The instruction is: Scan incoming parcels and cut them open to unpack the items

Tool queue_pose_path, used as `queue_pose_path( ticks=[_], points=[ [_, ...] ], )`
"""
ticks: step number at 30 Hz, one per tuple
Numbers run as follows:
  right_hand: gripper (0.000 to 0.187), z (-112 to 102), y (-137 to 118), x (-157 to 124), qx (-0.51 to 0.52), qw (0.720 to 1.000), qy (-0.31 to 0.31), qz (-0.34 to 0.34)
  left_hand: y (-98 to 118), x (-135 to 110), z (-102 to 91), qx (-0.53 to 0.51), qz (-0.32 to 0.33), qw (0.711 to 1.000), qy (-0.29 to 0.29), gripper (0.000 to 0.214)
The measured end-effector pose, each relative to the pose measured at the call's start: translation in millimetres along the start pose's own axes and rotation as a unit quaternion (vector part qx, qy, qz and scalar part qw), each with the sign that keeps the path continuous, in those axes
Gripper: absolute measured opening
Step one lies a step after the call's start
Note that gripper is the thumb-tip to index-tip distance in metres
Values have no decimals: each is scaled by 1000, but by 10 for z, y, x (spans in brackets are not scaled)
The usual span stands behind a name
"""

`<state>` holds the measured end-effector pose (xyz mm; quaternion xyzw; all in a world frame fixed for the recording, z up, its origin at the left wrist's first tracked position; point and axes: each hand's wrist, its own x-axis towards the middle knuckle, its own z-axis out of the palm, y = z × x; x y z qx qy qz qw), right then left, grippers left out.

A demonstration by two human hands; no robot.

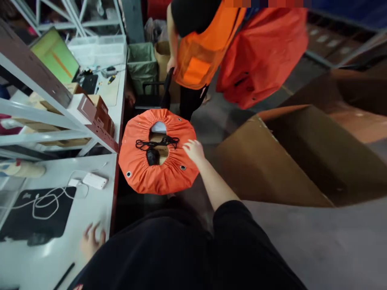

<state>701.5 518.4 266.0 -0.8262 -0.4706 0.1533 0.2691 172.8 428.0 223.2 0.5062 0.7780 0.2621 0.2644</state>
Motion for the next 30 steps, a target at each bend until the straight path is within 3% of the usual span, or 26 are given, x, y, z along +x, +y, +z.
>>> queue_pose_path(
  ticks=[3,5,7,8,11,14,19,25,27,30],
  points=[
    [44,567,-123,311,-30,993,-87,-77,753,229,720,26,126,990,-61,26],
    [61,759,-222,496,-49,986,-127,-95,1339,525,1262,47,222,967,-114,36],
    [57,804,-284,611,-66,979,-166,-100,1919,802,1743,144,379,903,-145,50],
    [49,779,-296,632,-72,975,-185,-104,2177,910,1934,181,414,880,-147,57],
    [30,574,-259,561,-70,964,-221,-129,2702,1109,2261,249,414,855,-189,56],
    [32,309,-142,405,-57,967,-214,-130,2831,1182,2278,254,395,854,-224,40],
    [26,57,112,284,-15,976,-198,-90,2709,1147,1968,237,354,876,-225,34],
    [16,77,297,261,88,979,-172,-63,2529,986,1556,135,299,924,-196,21],
    [15,136,291,280,141,975,-166,-46,2510,942,1495,77,279,941,-173,20],
    [32,234,164,368,240,957,-163,-21,2609,913,1501,-19,244,959,-146,23]
  ],
)
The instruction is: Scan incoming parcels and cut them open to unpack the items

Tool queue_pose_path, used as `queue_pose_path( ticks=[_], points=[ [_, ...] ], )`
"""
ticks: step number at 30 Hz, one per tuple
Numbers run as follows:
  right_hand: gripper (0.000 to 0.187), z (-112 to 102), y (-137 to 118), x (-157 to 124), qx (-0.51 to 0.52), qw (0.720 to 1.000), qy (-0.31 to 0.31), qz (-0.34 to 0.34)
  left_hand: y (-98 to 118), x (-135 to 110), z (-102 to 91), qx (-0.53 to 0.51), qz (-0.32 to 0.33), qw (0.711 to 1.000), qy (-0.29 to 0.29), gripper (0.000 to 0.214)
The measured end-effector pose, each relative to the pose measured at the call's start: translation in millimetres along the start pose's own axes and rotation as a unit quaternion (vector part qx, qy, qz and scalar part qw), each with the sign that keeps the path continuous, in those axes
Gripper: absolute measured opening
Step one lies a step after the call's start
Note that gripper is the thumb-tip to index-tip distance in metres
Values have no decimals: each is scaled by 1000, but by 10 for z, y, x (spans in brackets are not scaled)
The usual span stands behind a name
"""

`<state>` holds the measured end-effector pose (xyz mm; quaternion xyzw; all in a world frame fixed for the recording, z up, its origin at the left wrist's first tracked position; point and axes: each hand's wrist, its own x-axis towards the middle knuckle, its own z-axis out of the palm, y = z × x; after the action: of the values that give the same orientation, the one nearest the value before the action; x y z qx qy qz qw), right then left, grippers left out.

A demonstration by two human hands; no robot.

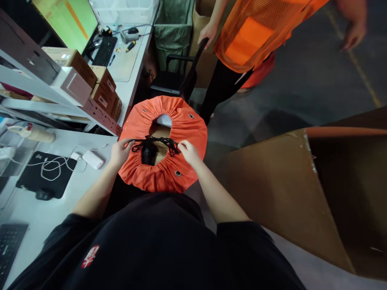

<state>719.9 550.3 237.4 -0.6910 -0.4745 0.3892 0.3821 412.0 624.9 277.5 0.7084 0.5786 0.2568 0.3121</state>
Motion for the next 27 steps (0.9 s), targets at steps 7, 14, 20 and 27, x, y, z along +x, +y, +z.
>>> queue_pose_path(
  ticks=[7,14,20,27],
  points=[
    [65,94,-569,186,331,943,-28,24,285,183,253,-258,-54,965,2,19],
    [58,-30,-658,-49,190,980,-62,-6,99,-118,649,-345,-216,912,-53,37],
    [31,-20,-416,-105,-119,990,-81,7,182,-50,974,-256,-257,916,-173,31],
    [21,-115,-315,-355,-283,944,-167,-12,325,-138,873,-153,-210,939,-227,30]
  ],
)
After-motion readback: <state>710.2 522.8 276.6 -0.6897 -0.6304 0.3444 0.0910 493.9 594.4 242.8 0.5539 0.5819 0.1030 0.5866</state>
